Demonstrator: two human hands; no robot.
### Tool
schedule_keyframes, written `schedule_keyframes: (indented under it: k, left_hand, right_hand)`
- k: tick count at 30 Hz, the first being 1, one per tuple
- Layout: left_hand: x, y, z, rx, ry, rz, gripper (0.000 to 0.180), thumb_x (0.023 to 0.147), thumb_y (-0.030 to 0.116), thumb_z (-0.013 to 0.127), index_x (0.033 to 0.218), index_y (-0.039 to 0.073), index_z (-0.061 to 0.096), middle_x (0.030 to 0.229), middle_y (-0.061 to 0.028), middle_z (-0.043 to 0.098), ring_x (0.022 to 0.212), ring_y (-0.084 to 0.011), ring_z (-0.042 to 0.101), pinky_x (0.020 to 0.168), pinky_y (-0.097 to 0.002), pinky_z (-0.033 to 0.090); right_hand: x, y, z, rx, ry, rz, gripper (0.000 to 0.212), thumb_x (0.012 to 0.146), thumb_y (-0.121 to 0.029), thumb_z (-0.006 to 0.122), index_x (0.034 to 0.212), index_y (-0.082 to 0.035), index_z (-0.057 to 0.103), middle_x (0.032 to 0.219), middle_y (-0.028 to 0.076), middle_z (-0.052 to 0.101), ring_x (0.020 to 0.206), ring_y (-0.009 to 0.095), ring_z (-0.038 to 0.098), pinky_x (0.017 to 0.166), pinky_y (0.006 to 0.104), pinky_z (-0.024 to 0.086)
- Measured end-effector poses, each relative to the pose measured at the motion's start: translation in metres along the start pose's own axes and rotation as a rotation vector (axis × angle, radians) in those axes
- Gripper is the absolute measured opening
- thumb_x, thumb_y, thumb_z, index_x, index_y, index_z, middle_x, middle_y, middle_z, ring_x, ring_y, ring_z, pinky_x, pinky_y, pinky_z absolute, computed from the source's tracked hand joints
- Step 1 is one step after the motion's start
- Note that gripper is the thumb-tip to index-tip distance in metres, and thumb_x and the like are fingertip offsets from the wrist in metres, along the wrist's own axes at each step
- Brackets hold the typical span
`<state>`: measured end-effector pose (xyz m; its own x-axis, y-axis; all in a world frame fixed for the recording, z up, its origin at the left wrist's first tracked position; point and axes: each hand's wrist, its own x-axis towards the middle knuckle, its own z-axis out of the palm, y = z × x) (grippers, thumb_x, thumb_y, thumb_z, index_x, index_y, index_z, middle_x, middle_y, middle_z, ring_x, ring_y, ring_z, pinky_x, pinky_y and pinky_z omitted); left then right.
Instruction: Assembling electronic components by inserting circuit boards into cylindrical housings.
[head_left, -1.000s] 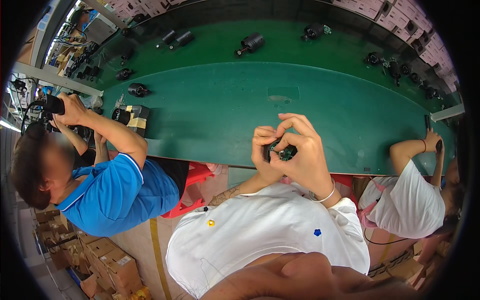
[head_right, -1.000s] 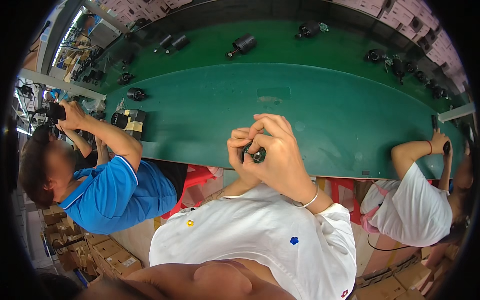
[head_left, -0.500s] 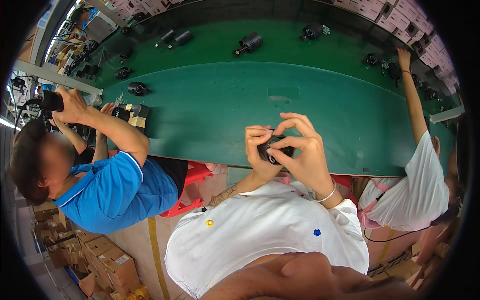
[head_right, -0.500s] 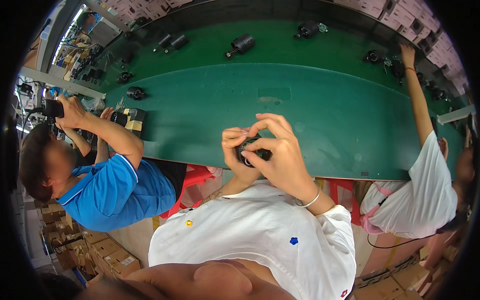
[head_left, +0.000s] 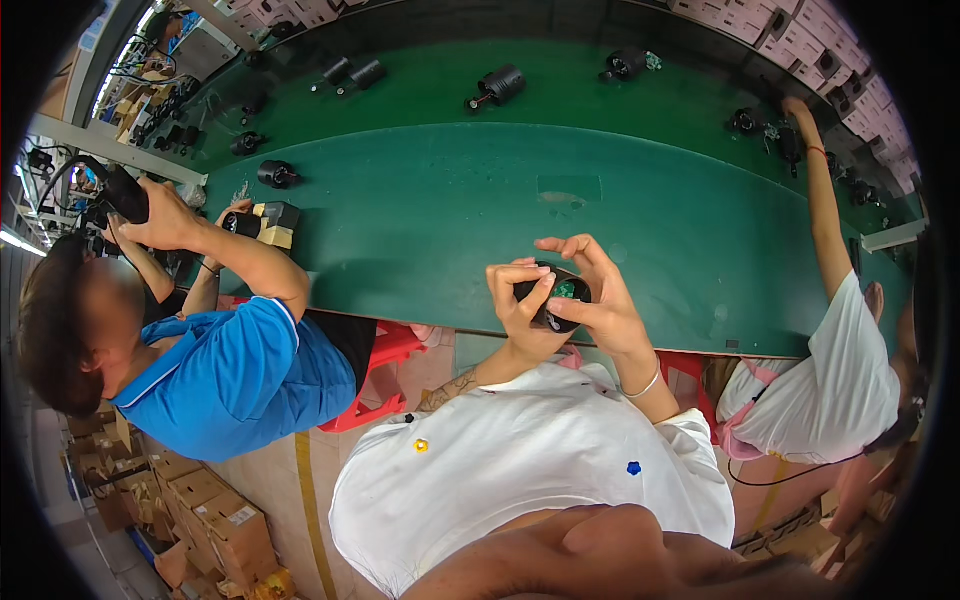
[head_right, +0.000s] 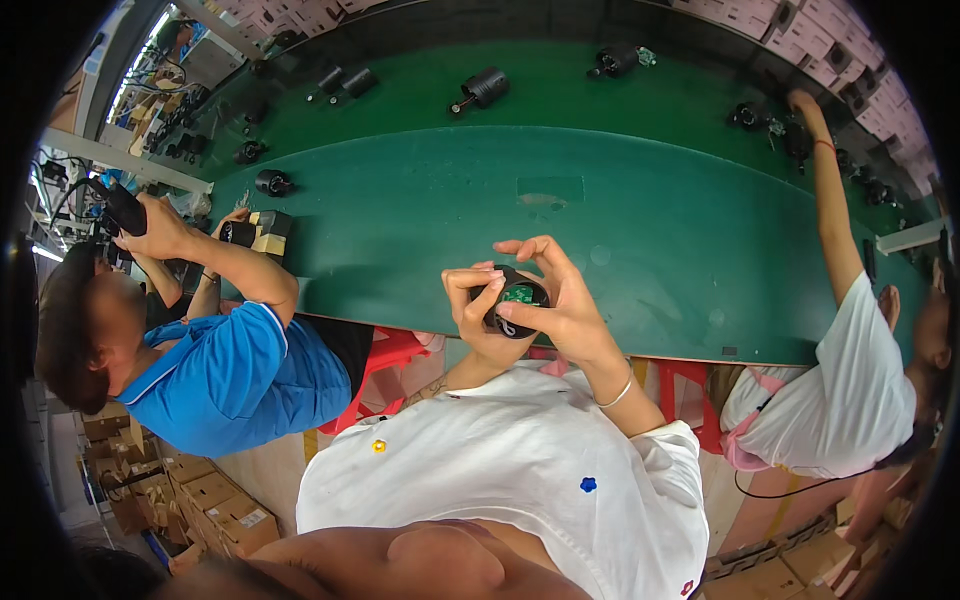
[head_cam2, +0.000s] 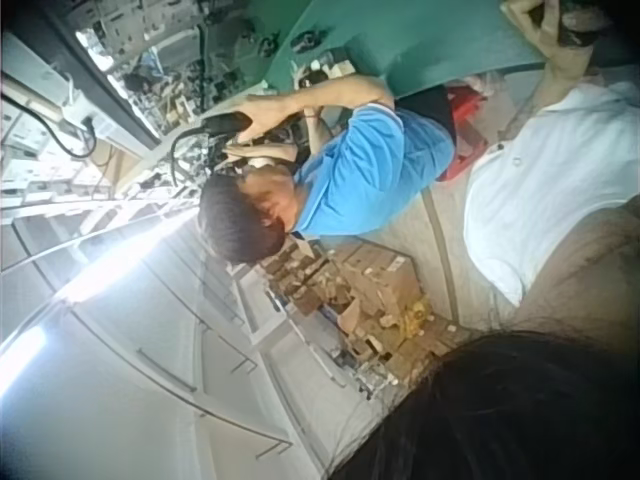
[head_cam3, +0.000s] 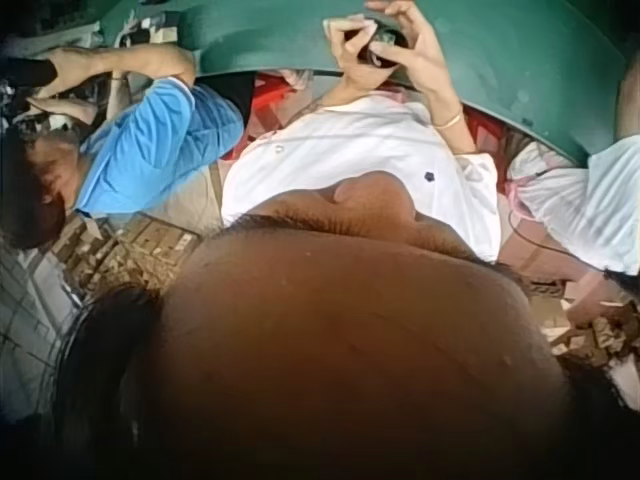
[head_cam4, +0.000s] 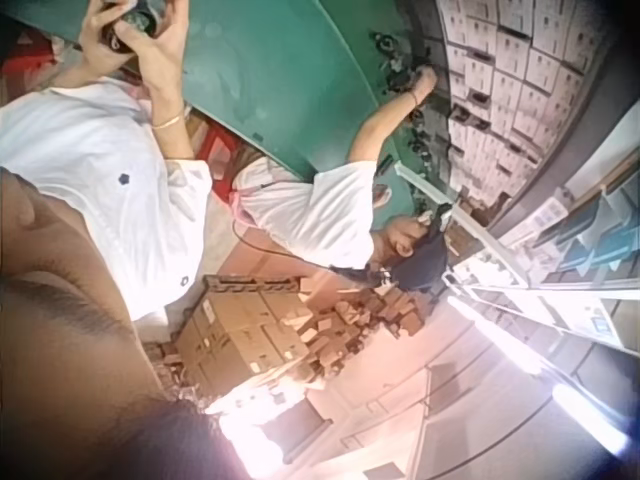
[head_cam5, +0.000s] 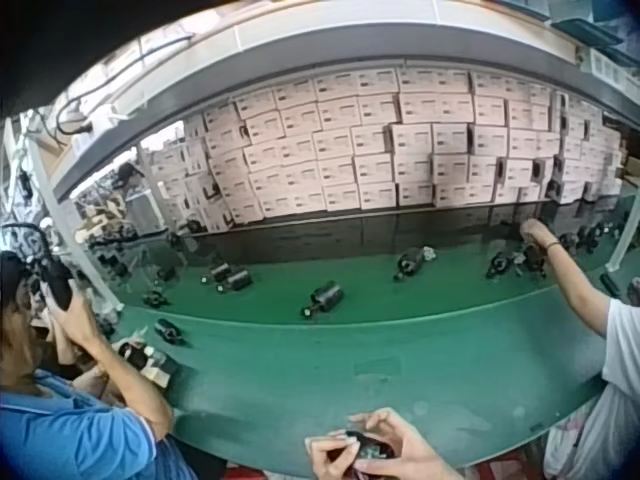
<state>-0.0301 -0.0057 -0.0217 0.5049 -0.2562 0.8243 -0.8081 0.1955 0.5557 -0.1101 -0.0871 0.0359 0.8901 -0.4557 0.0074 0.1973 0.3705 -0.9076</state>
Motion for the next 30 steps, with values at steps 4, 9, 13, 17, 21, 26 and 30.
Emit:
schedule_keyframes:
  k: [4, 9, 13, 17, 21, 26, 30]
  left_hand:
    - [0.002, 0.0, 0.001, 0.003, -0.017, 0.022, 0.062, 0.061, 0.007, 0.082, 0.115, 0.017, 0.054, 0.109, -0.0086, 0.054, 0.093, -0.0273, 0.05, 0.082, -0.0422, 0.05]
    - [0.002, -0.001, 0.001, -0.06, -0.04, -0.069, 0.06, 0.061, 0.007, 0.082, 0.116, 0.015, 0.058, 0.111, -0.0068, 0.054, 0.095, -0.0278, 0.047, 0.085, -0.0443, 0.047]
    - [0.013, -0.003, -0.004, -0.116, -0.204, -0.13, 0.057, 0.063, 0.012, 0.081, 0.114, 0.014, 0.055, 0.113, -0.0103, 0.053, 0.1, -0.0293, 0.048, 0.086, -0.0437, 0.047]
    - [0.015, -0.002, -0.008, -0.113, -0.176, -0.084, 0.052, 0.066, 0.019, 0.079, 0.113, 0.013, 0.056, 0.115, -0.013, 0.052, 0.105, -0.0312, 0.047, 0.089, -0.0448, 0.045]
    - [0.011, 0.004, -0.011, -0.039, -0.123, -0.004, 0.049, 0.07, 0.024, 0.075, 0.114, 0.011, 0.059, 0.118, -0.0153, 0.05, 0.11, -0.0329, 0.046, 0.093, -0.0467, 0.042]
    - [0.003, 0.009, -0.014, 0.155, -0.216, 0.041, 0.05, 0.073, 0.024, 0.069, 0.12, 0.009, 0.062, 0.125, -0.0183, 0.047, 0.113, -0.0345, 0.044, 0.097, -0.0486, 0.039]
    - [-0.001, 0.01, -0.008, 0.299, -0.247, 0.05, 0.053, 0.074, 0.018, 0.066, 0.125, 0.006, 0.061, 0.132, -0.0209, 0.045, 0.114, -0.036, 0.044, 0.098, -0.0493, 0.038]
  right_hand:
    - [0.0, 0.0, 0.001, 0.002, -0.006, -0.084, 0.048, 0.072, 0.004, 0.071, 0.112, -0.006, 0.045, 0.129, 0.018, 0.05, 0.118, 0.028, 0.05, 0.099, 0.0388, 0.044]
    - [0.0, 0.003, 0.003, -0.053, 0.051, -0.094, 0.049, 0.074, 0.003, 0.07, 0.116, -0.005, 0.047, 0.13, 0.017, 0.05, 0.116, 0.026, 0.052, 0.099, 0.0376, 0.044]
    - [0.0, 0.006, -0.002, 0.012, 0.131, -0.013, 0.049, 0.075, 0.003, 0.069, 0.119, -0.004, 0.048, 0.13, 0.016, 0.051, 0.115, 0.025, 0.052, 0.097, 0.036, 0.044]
    - [0.002, 0.002, -0.001, 0.036, 0.257, -0.008, 0.048, 0.075, 0.004, 0.069, 0.119, -0.003, 0.049, 0.129, 0.015, 0.051, 0.114, 0.024, 0.052, 0.095, 0.0349, 0.046]
    - [0.005, 0.002, 0.002, 0.013, 0.393, -0.083, 0.048, 0.074, 0.005, 0.07, 0.117, -0.003, 0.05, 0.128, 0.014, 0.051, 0.113, 0.023, 0.052, 0.093, 0.0345, 0.047]
    - [0.012, 0.011, 0.001, -0.15, 0.53, -0.335, 0.048, 0.071, 0.005, 0.072, 0.113, -0.004, 0.052, 0.126, 0.013, 0.05, 0.112, 0.024, 0.051, 0.092, 0.0349, 0.048]
    - [0.017, 0.016, -0.002, -0.378, 0.607, -0.591, 0.049, 0.068, 0.005, 0.074, 0.11, -0.005, 0.053, 0.123, 0.013, 0.048, 0.111, 0.025, 0.051, 0.091, 0.0355, 0.048]
